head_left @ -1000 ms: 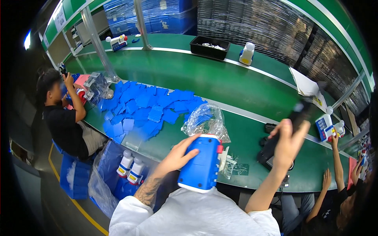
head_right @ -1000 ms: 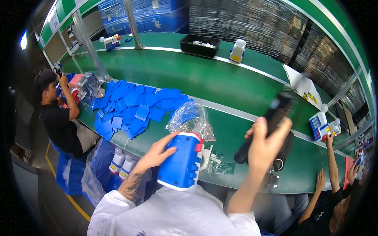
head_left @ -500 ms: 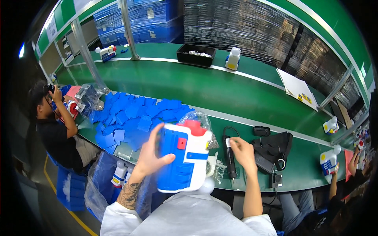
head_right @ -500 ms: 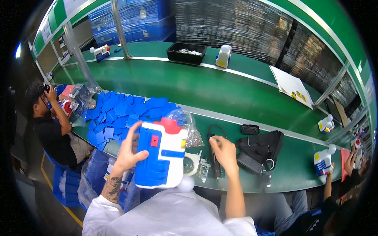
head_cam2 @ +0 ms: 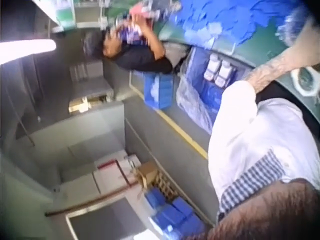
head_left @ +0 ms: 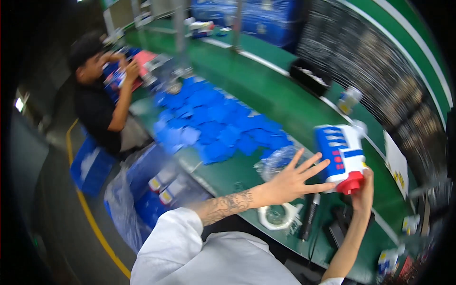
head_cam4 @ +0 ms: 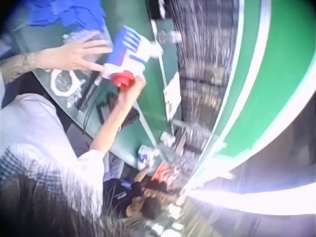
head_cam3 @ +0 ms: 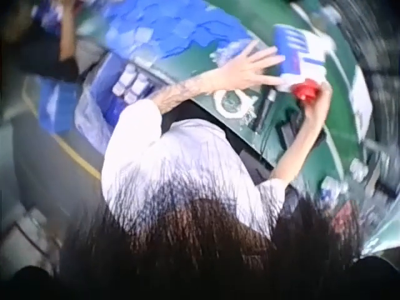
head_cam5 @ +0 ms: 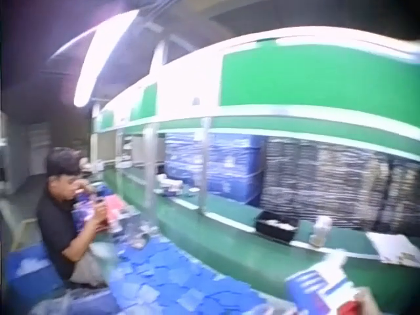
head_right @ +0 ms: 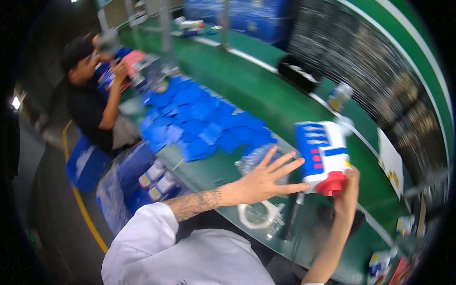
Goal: Assembling plastic device components on a factory production line using an electric screwdriver.
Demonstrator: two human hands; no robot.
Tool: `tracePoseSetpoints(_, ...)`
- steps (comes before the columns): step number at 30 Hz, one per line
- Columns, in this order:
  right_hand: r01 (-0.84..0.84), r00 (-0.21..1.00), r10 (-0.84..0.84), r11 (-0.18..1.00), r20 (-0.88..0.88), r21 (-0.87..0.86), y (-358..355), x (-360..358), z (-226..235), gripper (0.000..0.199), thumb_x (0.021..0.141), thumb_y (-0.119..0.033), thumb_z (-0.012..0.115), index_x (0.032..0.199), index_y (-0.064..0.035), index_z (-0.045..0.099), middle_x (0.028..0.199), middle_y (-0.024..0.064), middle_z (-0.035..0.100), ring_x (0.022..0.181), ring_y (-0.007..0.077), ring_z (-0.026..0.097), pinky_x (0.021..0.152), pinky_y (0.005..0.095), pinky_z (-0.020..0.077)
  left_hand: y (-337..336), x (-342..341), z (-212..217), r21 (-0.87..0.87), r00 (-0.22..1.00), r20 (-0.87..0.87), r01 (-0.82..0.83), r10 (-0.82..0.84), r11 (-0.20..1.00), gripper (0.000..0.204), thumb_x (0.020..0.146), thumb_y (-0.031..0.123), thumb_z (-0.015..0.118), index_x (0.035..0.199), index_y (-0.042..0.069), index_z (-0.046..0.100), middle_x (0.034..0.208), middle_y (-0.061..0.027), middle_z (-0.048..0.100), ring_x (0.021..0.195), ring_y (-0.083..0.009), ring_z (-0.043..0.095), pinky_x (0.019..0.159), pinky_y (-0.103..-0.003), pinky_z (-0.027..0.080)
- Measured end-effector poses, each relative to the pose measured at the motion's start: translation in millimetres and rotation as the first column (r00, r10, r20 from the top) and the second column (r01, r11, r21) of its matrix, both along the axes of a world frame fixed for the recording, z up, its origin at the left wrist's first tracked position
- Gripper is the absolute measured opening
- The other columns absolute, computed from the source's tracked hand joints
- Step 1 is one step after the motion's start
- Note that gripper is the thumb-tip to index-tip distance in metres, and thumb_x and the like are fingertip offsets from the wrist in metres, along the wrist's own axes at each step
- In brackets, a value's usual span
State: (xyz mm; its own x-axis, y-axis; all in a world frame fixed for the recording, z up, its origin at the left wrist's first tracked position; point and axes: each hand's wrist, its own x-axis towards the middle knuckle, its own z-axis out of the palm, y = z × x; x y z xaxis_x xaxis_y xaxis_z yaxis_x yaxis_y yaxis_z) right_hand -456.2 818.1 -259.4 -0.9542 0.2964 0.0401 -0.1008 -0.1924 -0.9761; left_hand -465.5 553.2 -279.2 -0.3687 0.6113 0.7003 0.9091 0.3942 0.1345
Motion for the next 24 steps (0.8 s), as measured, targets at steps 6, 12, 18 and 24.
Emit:
tracePoseSetpoints(6,0.263,0.921,-0.374,0.386,-0.111,0.884,72.3,-119.6,-65.5,0.058,0.072,-0.041,0.069,0.113,-0.0099,0.043,0.101,0.0175,0.057,0.089,0.0244,0.055,0.079,0.0341,0.0432,-162.9,13.2,-93.2,0.451,0.778,0.282,-0.624,0.561,0.639,0.024,0.066,-0.001,0.057,0.088,0.004,0.061,0.087,-0.0118,0.057,0.083,-0.0288,0.055,0.075,-0.04,0.045)
tracePoseSetpoints(12,0.198,0.927,-0.374,0.429,-0.026,0.881,113.3,-158.3,-121.6,0.059,0.075,-0.041,0.066,0.119,-0.0097,0.04,0.109,0.0169,0.052,0.096,0.0239,0.053,0.081,0.0342,0.0427,-333.3,101.5,-307.4,-0.074,0.085,0.669,-0.981,0.738,0.18,0.025,0.065,0.007,0.062,0.089,0.003,0.056,0.089,-0.016,0.054,0.092,-0.0328,0.049,0.077,-0.042,0.039)
tracePoseSetpoints(18,0.183,0.968,-0.228,0.346,-0.107,0.92,137.6,-86.0,-100.8,0.054,0.089,-0.032,0.051,0.131,-0.0096,0.027,0.128,0.0126,0.041,0.111,0.0239,0.045,0.089,0.0353,0.0381,-333.9,81.2,-381.5,-0.555,-0.196,0.628,-0.791,0.753,0.256,0.066,0.058,0.015,0.074,0.115,0.0,0.045,0.108,-0.0202,0.048,0.104,-0.0361,0.045,0.091,-0.041,0.037)
tracePoseSetpoints(24,0.139,0.892,-0.428,0.563,0.144,0.814,43.0,67.5,-35.2,0.046,0.091,-0.032,0.045,0.132,-0.0213,0.028,0.127,0.0099,0.043,0.105,0.0203,0.048,0.082,0.0349,0.0406,-343.6,65.4,-421.0,-0.616,0.014,0.411,-0.733,0.912,0.289,0.063,0.062,0.01,0.069,0.117,0.0,0.039,0.103,-0.0159,0.05,0.097,-0.0328,0.049,0.08,-0.047,0.039)
